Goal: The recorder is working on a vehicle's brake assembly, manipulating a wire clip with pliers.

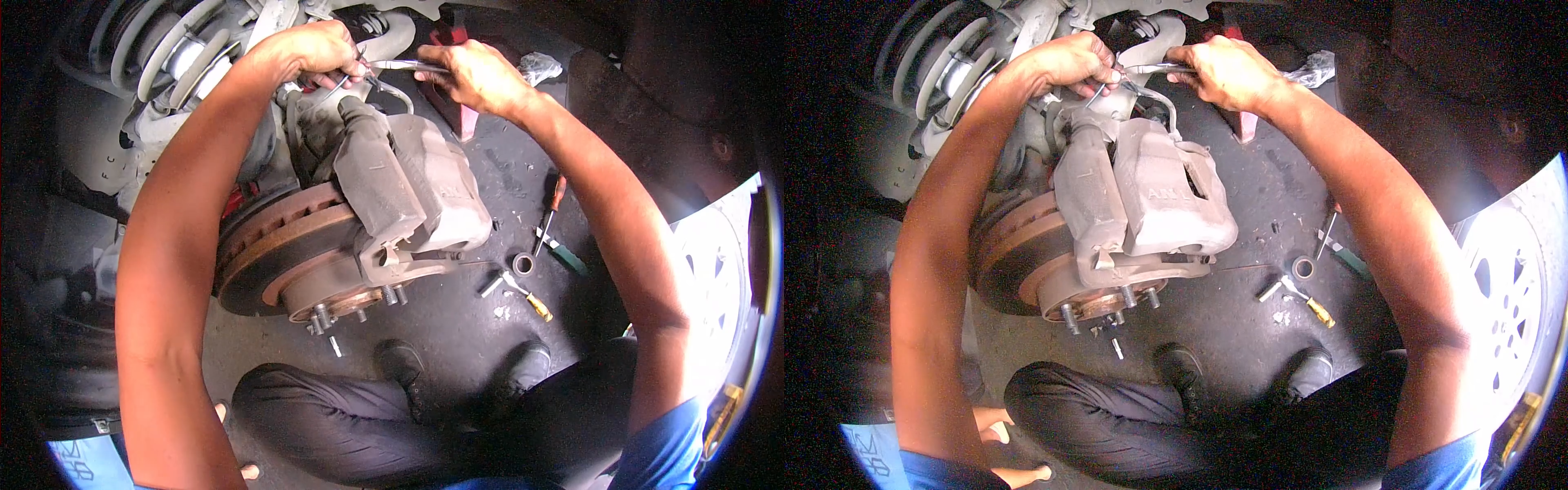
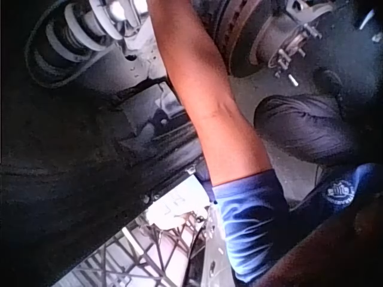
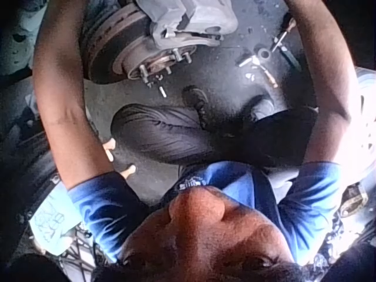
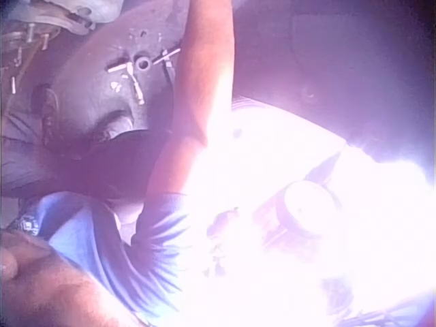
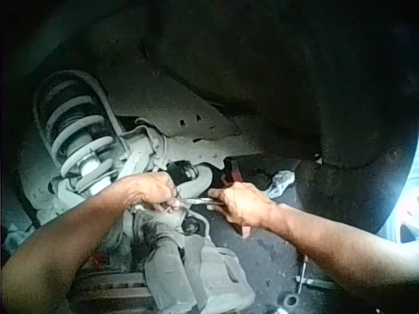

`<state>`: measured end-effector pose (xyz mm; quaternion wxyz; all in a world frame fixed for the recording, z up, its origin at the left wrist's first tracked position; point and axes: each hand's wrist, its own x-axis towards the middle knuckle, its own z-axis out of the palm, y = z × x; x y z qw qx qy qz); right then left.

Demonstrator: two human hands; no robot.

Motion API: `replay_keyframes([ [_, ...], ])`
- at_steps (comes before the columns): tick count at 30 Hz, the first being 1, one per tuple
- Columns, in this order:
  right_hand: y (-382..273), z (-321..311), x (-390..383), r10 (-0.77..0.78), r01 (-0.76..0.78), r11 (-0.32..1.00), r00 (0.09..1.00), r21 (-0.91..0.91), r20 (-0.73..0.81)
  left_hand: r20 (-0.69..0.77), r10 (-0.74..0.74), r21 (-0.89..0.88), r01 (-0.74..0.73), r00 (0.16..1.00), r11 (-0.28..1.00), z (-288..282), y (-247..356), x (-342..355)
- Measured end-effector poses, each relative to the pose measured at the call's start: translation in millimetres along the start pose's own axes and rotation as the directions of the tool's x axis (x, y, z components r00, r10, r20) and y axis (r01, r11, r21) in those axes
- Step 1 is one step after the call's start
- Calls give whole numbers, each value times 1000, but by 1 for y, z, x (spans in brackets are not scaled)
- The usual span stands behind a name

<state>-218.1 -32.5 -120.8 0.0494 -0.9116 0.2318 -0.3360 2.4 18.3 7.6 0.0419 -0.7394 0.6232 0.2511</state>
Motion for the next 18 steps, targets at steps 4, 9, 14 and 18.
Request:
replay_keyframes([
  [4, 0, -1, 0, 2, -3, 998, 1000, 55, 16, -26, 6, -1, -6, 1000, 1000, 1, 1, -1],
  [9, -1, -3, 0, 31, -32, 999, 997, 10, 69, -33, 2, -16, -2, 999, 1000, 2, 4, -4],
  [14, 1, -4, 1, -10, 10, 1000, 999, -25, 38, -29, -7, -10, 7, 1000, 1000, 3, 4, -5],
  [18, 0, -4, 2, -36, 37, 996, 999, -86, 14, -15, 0, -7, 0, 1000, 1000, 1, 3, -5],
])
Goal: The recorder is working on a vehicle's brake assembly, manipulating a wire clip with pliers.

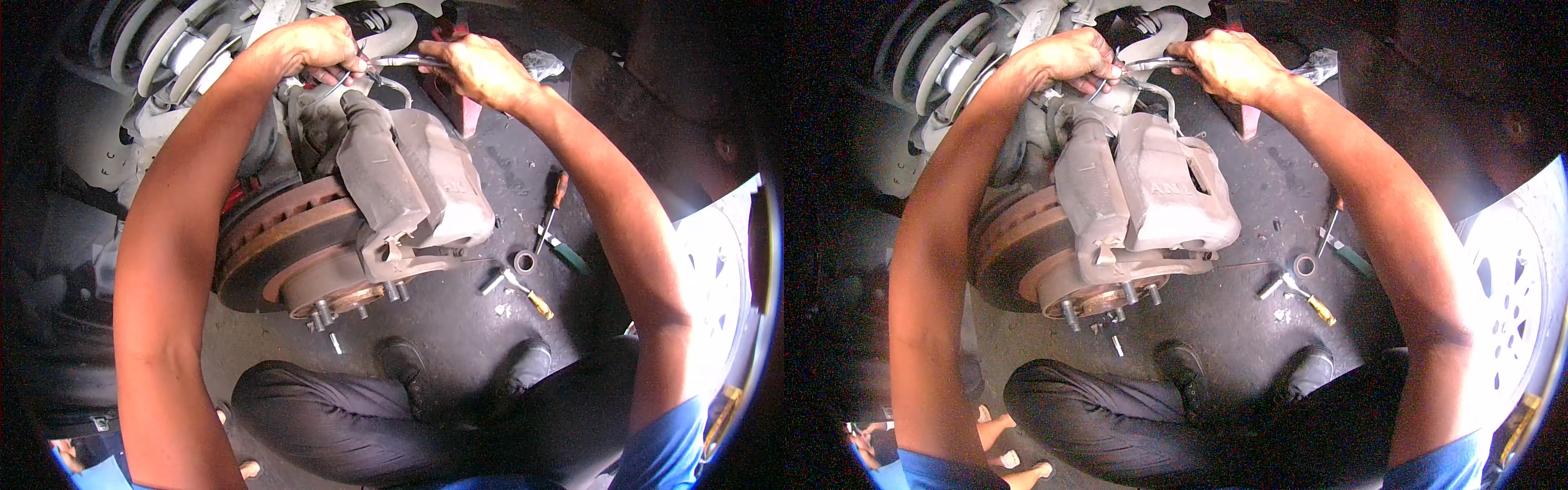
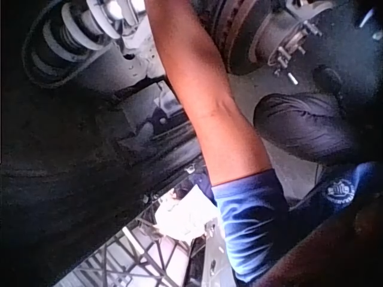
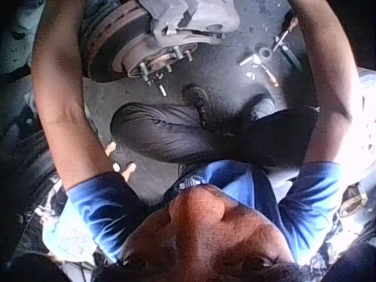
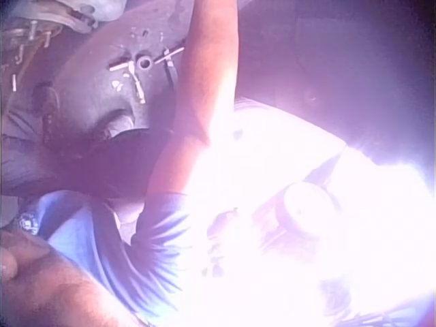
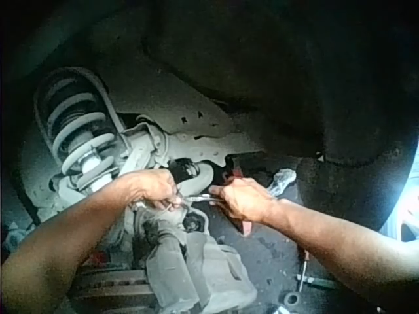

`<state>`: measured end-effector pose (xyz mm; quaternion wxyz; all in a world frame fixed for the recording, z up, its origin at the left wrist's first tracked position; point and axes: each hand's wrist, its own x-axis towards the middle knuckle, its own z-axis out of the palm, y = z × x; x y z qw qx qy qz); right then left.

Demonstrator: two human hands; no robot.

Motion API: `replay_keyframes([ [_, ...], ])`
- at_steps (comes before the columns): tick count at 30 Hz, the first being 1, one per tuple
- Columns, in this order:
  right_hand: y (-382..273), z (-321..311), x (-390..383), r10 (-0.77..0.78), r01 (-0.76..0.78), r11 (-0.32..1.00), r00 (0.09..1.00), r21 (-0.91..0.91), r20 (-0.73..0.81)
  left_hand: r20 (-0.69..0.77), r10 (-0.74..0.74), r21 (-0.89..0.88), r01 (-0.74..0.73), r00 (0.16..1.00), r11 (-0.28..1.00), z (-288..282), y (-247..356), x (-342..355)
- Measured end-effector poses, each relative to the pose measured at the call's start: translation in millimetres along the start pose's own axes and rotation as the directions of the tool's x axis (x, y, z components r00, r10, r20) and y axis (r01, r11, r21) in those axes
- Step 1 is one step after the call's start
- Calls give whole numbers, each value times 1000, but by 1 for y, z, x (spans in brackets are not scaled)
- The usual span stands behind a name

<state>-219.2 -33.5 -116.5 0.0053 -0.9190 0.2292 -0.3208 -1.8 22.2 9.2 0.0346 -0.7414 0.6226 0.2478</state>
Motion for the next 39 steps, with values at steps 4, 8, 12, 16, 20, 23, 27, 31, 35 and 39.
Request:
replay_keyframes([
  [4, -2, -1, 0, 36, -37, 999, 999, 26, 23, -13, -19, -36, 18, 1000, 999, 1, 0, 0],
  [8, -1, -2, 1, 48, -57, 992, 996, 116, 78, -13, -42, -43, 42, 999, 998, 2, 0, 1],
  [12, -2, -2, 3, 46, -60, 986, 995, 154, 91, -19, -46, -33, 45, 999, 998, 1, -2, 3],
  [16, -4, -2, 2, 53, -61, 988, 997, 145, 57, 18, -24, -52, 25, 1000, 998, -1, -4, 5],
  [20, 1, 3, 3, 102, -114, 986, 989, 120, 104, 21, -31, -33, 32, 999, 999, -2, -5, 5],
  [23, 6, 13, 6, 31, -32, 993, 999, 109, 18, 23, -32, -59, 34, 999, 998, -2, -5, 5],
  [27, 8, 24, 8, -125, 127, 992, 968, -3, -215, 24, -16, -43, 17, 1000, 999, -1, -4, 4],
  [31, 2, 19, 6, 136, -151, 987, 967, 54, 216, 56, -20, -11, 21, 998, 1000, -3, -1, 2],
  [35, -5, 16, 9, 153, -178, 980, 958, 86, 243, 51, 9, 30, -10, 999, 999, -1, 0, 1],
  [39, -6, 17, 12, 193, -209, 977, 950, 41, 247, 32, -7, 49, 6, 999, 999, 0, -1, 2],
])
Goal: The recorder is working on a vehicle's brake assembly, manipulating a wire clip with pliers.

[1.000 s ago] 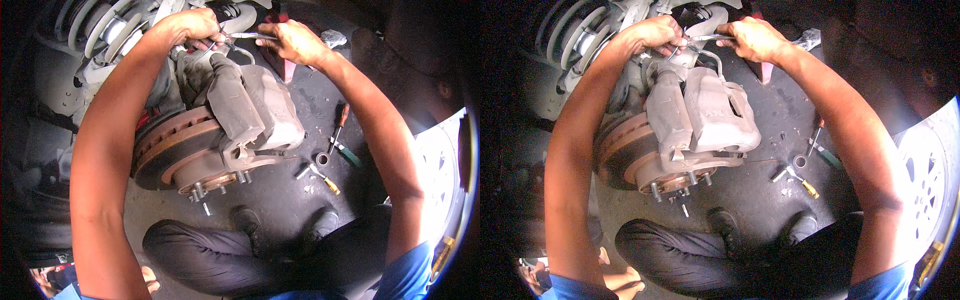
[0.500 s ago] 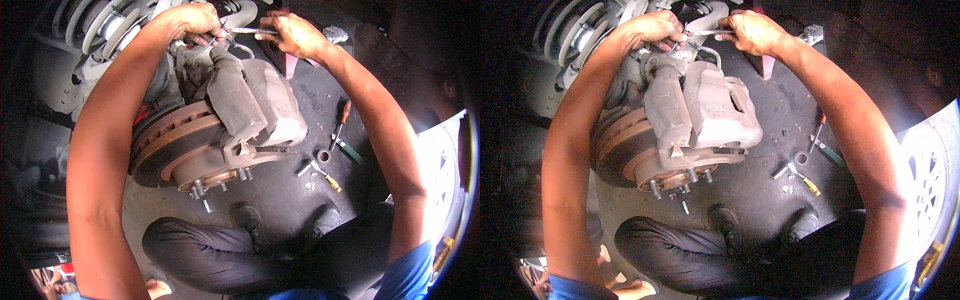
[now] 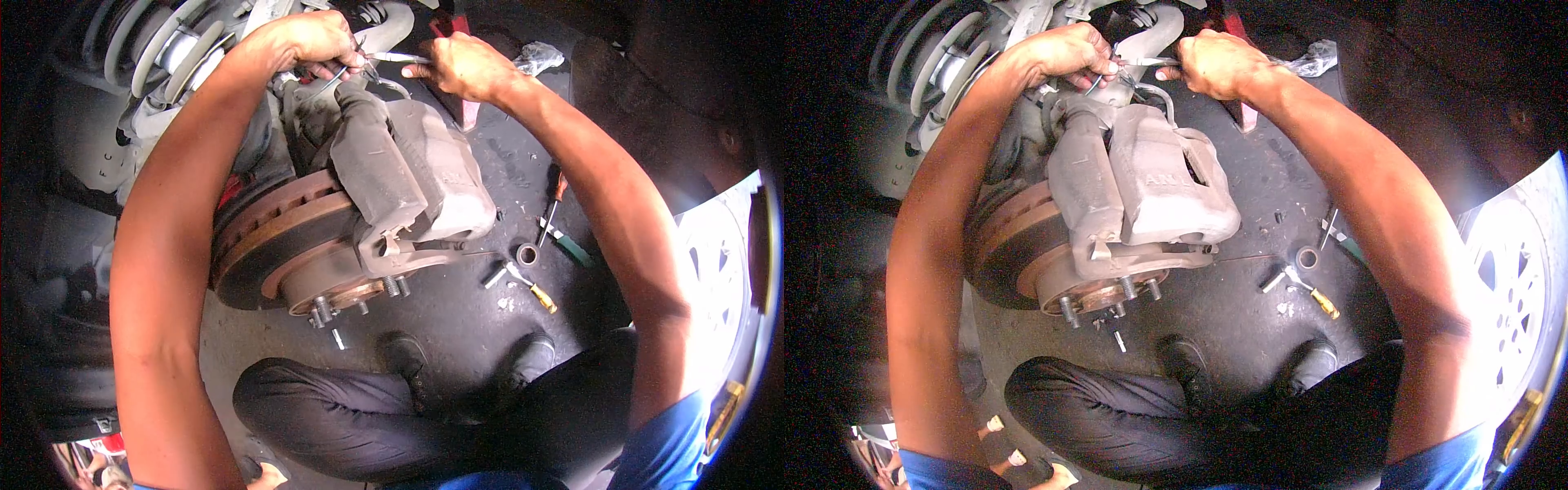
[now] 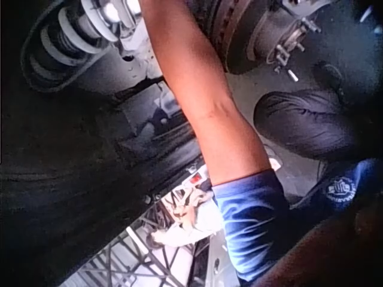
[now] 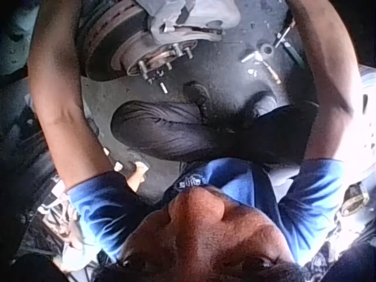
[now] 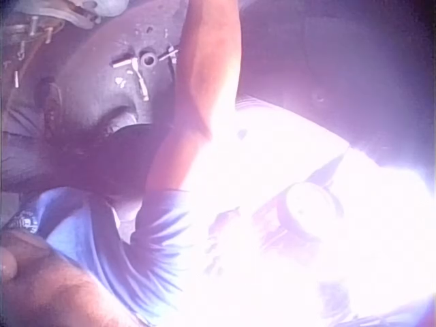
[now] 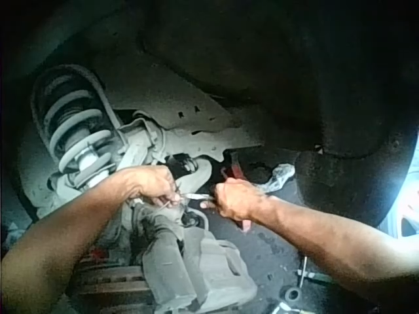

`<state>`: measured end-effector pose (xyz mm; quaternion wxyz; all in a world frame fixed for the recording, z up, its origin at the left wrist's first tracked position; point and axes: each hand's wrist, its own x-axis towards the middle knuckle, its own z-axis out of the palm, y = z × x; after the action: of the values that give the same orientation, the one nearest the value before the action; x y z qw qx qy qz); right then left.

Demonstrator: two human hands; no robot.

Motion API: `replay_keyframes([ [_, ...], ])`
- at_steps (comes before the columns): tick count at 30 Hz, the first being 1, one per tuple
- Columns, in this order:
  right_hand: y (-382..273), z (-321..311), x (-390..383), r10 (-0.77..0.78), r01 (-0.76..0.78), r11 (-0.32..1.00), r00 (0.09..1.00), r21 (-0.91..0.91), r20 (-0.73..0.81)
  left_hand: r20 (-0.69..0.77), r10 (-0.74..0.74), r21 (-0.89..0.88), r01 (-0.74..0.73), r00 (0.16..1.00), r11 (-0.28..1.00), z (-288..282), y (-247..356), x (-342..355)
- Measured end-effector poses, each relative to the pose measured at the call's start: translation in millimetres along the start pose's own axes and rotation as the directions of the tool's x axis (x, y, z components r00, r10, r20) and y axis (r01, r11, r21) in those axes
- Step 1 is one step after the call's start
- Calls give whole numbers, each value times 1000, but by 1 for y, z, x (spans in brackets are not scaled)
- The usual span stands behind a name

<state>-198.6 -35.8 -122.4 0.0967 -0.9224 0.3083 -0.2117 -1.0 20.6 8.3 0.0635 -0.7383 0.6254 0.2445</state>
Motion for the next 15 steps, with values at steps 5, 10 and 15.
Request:
replay_keyframes([
  [5, -1, -2, -4, 13, -14, 998, 1000, -60, -16, 38, 17, 5, -18, 999, 1000, -2, -2, 3],
  [10, -13, -5, -5, 107, -105, 992, 994, 69, -26, 7, -6, 6, 6, 1000, 1000, -2, -5, 7],
  [15, -12, -11, 0, 96, -114, 977, 990, 181, 102, 7, -72, 33, 72, 997, 997, -2, -4, 8],
])
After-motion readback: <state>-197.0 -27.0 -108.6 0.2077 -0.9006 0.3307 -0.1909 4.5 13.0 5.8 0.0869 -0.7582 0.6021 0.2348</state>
